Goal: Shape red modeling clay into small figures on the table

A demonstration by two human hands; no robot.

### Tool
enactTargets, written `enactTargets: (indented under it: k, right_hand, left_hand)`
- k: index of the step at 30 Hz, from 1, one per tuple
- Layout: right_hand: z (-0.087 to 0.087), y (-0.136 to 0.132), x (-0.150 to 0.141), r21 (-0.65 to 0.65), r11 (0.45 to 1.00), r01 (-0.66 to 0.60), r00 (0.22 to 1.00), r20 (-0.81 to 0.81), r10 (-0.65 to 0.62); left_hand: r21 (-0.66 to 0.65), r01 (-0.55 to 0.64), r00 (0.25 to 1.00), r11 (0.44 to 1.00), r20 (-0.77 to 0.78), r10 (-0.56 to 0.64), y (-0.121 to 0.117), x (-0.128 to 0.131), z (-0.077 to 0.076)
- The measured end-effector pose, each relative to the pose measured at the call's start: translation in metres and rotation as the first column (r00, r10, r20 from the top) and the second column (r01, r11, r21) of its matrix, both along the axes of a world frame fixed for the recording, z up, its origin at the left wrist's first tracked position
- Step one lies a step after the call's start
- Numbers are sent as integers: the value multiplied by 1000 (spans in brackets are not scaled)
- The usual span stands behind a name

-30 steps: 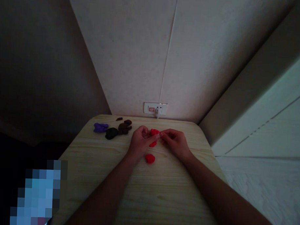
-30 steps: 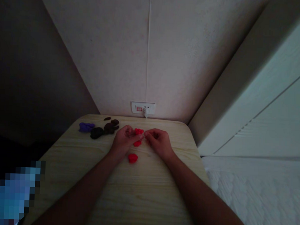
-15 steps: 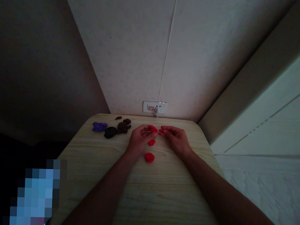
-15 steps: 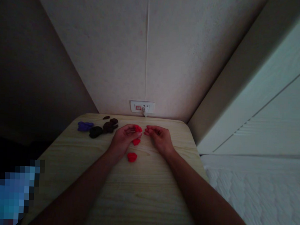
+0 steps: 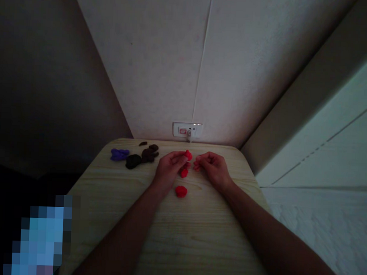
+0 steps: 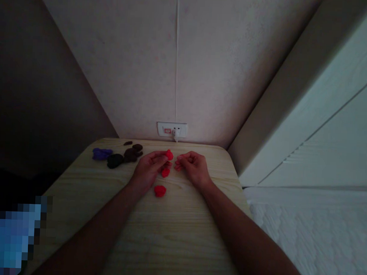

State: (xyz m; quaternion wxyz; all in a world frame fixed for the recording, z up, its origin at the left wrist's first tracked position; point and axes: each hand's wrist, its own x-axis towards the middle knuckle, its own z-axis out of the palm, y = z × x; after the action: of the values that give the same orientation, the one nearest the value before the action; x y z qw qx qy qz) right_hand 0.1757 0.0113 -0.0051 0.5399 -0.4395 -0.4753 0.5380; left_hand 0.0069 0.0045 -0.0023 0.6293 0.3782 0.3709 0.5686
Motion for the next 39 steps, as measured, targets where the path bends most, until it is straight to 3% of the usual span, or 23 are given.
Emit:
enactTargets:
  k: [6,14,19,24,32,39]
  right_hand:
    - [3,-3,-1,-34,999,13,1000,-3,-13]
    - [-3,3,3,44,999,-2,995,100,-2]
    - [-6,4,4,-1,1000,-19,1000,16,19]
    - [-7,4,2,-57,997,-44,996,-78,39]
    - [-4,2,-1,-96,995,-13,1000,-9,12]
    - [-5,2,0,1,1000,-21,999,36,21]
  left_hand:
    - [-43,3,998,999,59,-1,0,-2,3]
    - [-27,-19,1000,999,13,19,2,-3,1]
    - [10,-42,999,999,-27,42,4,-2,-6]
    - [50,17,1000,999,-27,-15,3,-2,-7]
    - [20,28,999,999,-16,-28,4,-1,-4]
    - [-26,28,997,999,71,-26,4,-1,1]
